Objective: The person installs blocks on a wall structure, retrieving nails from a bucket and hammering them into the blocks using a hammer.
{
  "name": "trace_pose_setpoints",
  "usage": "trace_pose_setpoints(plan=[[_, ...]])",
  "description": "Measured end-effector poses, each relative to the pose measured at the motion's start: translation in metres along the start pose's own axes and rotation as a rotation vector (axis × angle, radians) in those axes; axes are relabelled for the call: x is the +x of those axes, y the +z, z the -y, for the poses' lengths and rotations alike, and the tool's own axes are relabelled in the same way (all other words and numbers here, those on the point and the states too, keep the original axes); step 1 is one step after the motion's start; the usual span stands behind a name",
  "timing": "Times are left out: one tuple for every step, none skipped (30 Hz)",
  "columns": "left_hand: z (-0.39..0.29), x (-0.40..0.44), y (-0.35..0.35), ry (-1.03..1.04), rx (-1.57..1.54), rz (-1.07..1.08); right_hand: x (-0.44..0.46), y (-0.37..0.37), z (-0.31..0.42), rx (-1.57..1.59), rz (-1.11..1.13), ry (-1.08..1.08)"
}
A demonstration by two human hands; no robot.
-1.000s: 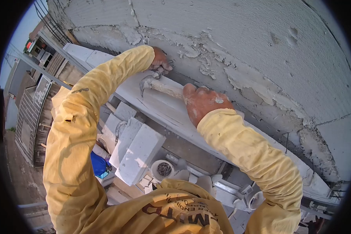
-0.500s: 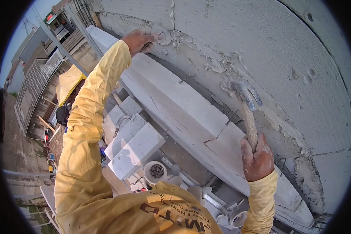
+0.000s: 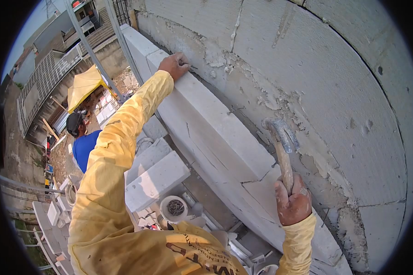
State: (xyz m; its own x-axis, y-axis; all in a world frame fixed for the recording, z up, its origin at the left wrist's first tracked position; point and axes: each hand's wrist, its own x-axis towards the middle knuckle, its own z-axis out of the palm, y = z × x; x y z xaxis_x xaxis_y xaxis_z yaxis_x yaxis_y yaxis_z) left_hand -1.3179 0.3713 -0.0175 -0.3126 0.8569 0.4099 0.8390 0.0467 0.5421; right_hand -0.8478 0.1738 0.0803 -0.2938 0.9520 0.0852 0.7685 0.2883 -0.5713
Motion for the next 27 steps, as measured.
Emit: trace_pose_setpoints(plan=[[-0.005, 0.001, -0.001, -0.008, 0.032, 0.015, 0.002, 0.002, -0.001, -0.004, 0.012, -0.021], [-0.009, 0.002, -0.003, -0.015, 0.063, 0.03, 0.004, 0.005, -0.003, -0.008, 0.022, -0.041], [-0.012, 0.003, -0.005, -0.031, 0.071, 0.038, 0.006, 0.007, -0.004, -0.012, 0.031, -0.062], [-0.014, 0.004, -0.007, -0.048, 0.078, 0.046, 0.008, 0.008, -0.001, -0.016, 0.034, -0.066], [-0.016, 0.005, -0.009, -0.064, 0.087, 0.056, 0.011, 0.009, 0.006, -0.018, 0.038, -0.07], [-0.016, 0.007, -0.011, -0.069, 0.133, 0.084, 0.013, 0.011, 0.012, -0.02, 0.042, -0.073], [-0.016, 0.011, -0.013, -0.073, 0.178, 0.114, 0.015, 0.012, 0.016, -0.016, 0.037, -0.099], [-0.016, 0.015, -0.014, -0.077, 0.224, 0.143, 0.016, 0.014, 0.021, -0.012, 0.031, -0.126], [-0.014, 0.022, -0.013, -0.073, 0.316, 0.173, 0.018, 0.015, 0.024, -0.009, 0.025, -0.153], [-0.014, 0.03, -0.011, -0.069, 0.407, 0.201, 0.019, 0.017, 0.025, -0.004, 0.041, -0.145], [-0.013, 0.035, -0.008, -0.065, 0.497, 0.23, 0.02, 0.018, 0.026, 0.0, 0.058, -0.137], [-0.018, 0.037, -0.009, -0.069, 0.579, 0.271, 0.021, 0.02, 0.026, 0.005, 0.076, -0.129], [-0.023, 0.039, -0.011, -0.072, 0.662, 0.314, 0.021, 0.021, 0.026, 0.007, 0.073, -0.133], [-0.028, 0.04, -0.012, -0.077, 0.744, 0.356, 0.021, 0.023, 0.025, 0.008, 0.07, -0.139], [-0.031, 0.043, -0.01, -0.093, 0.749, 0.366, 0.022, 0.024, 0.025, 0.01, 0.066, -0.145], [-0.035, 0.047, -0.008, -0.107, 0.754, 0.376, 0.023, 0.025, 0.025, 0.01, 0.074, -0.144], [-0.037, 0.05, -0.007, -0.121, 0.761, 0.388, 0.023, 0.025, 0.024, 0.012, 0.082, -0.141], [-0.036, 0.054, -0.007, -0.088, 0.794, 0.456, 0.023, 0.026, 0.023, 0.014, 0.091, -0.137], [-0.036, 0.059, -0.007, -0.055, 0.827, 0.525, 0.023, 0.027, 0.023, 0.022, 0.094, -0.137], [-0.036, 0.065, -0.007, -0.02, 0.86, 0.594, 0.023, 0.027, 0.025, 0.031, 0.096, -0.135], [-0.029, 0.077, 0.001, 0.034, 0.912, 0.625, 0.025, 0.028, 0.027, 0.039, 0.097, -0.136], [-0.015, 0.092, 0.016, 0.088, 0.962, 0.655, 0.026, 0.029, 0.029, 0.04, 0.105, -0.148], [-0.007, 0.098, 0.024, 0.143, 1.011, 0.686, 0.027, 0.029, 0.031, 0.039, 0.113, -0.16], [-0.012, 0.1, 0.021, 0.146, 1.007, 0.717, 0.029, 0.03, 0.032, 0.037, 0.119, -0.173], [-0.017, 0.099, 0.018, 0.14, 0.991, 0.742, 0.03, 0.032, 0.031, 0.03, 0.143, -0.172], [-0.021, 0.098, 0.015, 0.13, 0.972, 0.763, 0.031, 0.034, 0.03, 0.022, 0.166, -0.171], [-0.025, 0.097, 0.012, 0.122, 0.952, 0.782, 0.033, 0.035, 0.029, 0.013, 0.19, -0.171]])
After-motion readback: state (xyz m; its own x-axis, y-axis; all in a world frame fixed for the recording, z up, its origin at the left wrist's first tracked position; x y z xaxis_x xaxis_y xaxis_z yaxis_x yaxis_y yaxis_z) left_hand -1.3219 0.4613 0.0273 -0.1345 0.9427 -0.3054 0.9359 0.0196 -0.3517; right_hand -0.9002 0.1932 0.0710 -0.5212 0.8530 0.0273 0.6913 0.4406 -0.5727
